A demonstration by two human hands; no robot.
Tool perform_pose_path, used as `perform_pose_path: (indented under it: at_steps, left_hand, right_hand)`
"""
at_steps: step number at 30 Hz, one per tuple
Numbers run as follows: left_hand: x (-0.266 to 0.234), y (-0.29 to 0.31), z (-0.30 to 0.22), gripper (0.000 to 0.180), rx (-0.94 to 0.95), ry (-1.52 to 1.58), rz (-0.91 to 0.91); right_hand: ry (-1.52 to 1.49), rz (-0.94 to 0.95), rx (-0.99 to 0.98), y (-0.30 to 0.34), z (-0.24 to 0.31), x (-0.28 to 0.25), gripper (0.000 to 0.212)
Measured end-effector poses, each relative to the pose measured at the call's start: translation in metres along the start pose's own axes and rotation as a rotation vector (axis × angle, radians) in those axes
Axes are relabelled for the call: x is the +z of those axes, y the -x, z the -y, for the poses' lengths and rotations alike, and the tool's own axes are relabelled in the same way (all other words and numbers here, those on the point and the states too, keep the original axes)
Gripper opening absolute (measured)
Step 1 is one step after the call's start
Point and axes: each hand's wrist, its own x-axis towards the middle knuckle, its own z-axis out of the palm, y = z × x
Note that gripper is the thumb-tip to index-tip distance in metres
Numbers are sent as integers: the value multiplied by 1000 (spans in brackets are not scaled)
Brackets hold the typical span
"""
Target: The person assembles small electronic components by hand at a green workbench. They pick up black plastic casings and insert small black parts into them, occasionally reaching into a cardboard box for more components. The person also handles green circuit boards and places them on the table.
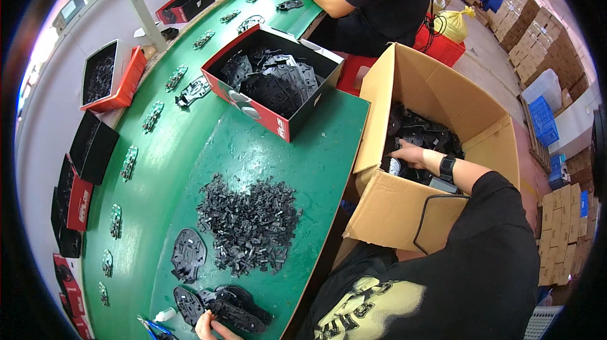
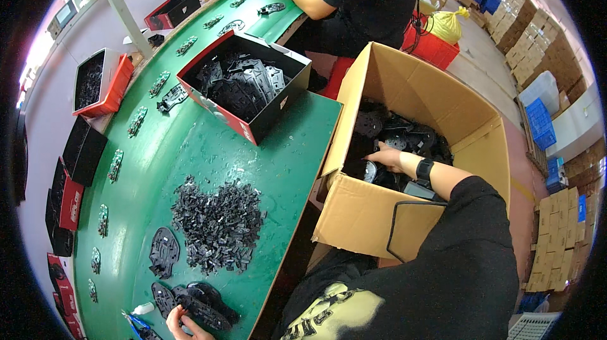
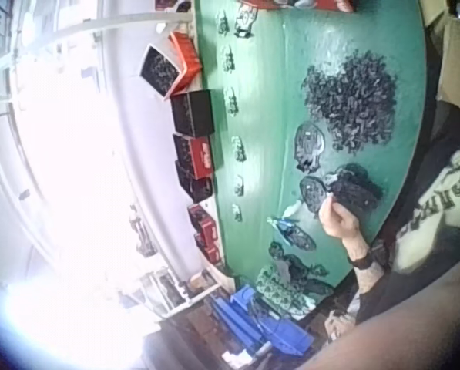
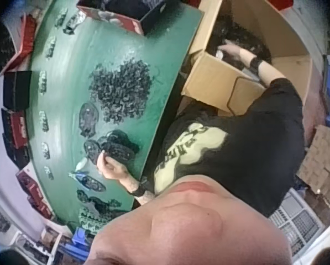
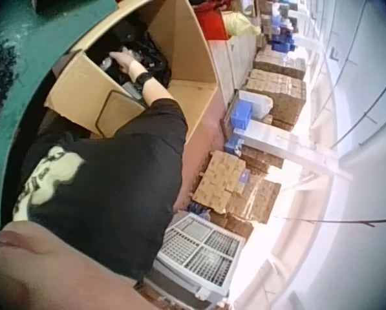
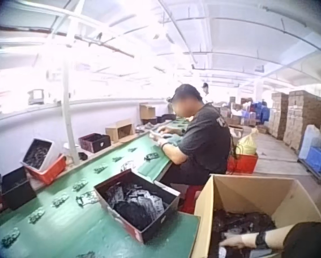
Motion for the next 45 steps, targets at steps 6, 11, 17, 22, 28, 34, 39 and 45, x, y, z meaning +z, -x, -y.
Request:
perform_pose_path:
  at_steps: [6,11,17,22,28,34,39,45]
  left_hand:
    - [-6,0,-2,19,32,33,-9]
    - [-9,2,0,18,60,59,-8]
    - [-20,-1,1,17,163,-93,-11]
    - [-22,-22,-20,18,395,-79,19]
    - [-1,-38,-28,22,653,148,238]
    - [22,-49,-29,27,689,191,280]
    - [20,-40,-24,32,611,149,270]
    - [25,-42,-11,30,612,58,251]
  right_hand:
    - [-193,71,-98,13,33,8,69]
    - [-135,-84,40,28,43,-4,89]
    - [-408,-25,-188,53,55,-39,69]
    - [-447,-112,-462,95,88,-70,50]
    - [-558,-267,-553,113,114,-100,42]
    - [-807,35,-614,152,151,-87,39]
    - [-895,356,-640,185,226,23,36]
    - [-678,651,-527,208,292,170,29]
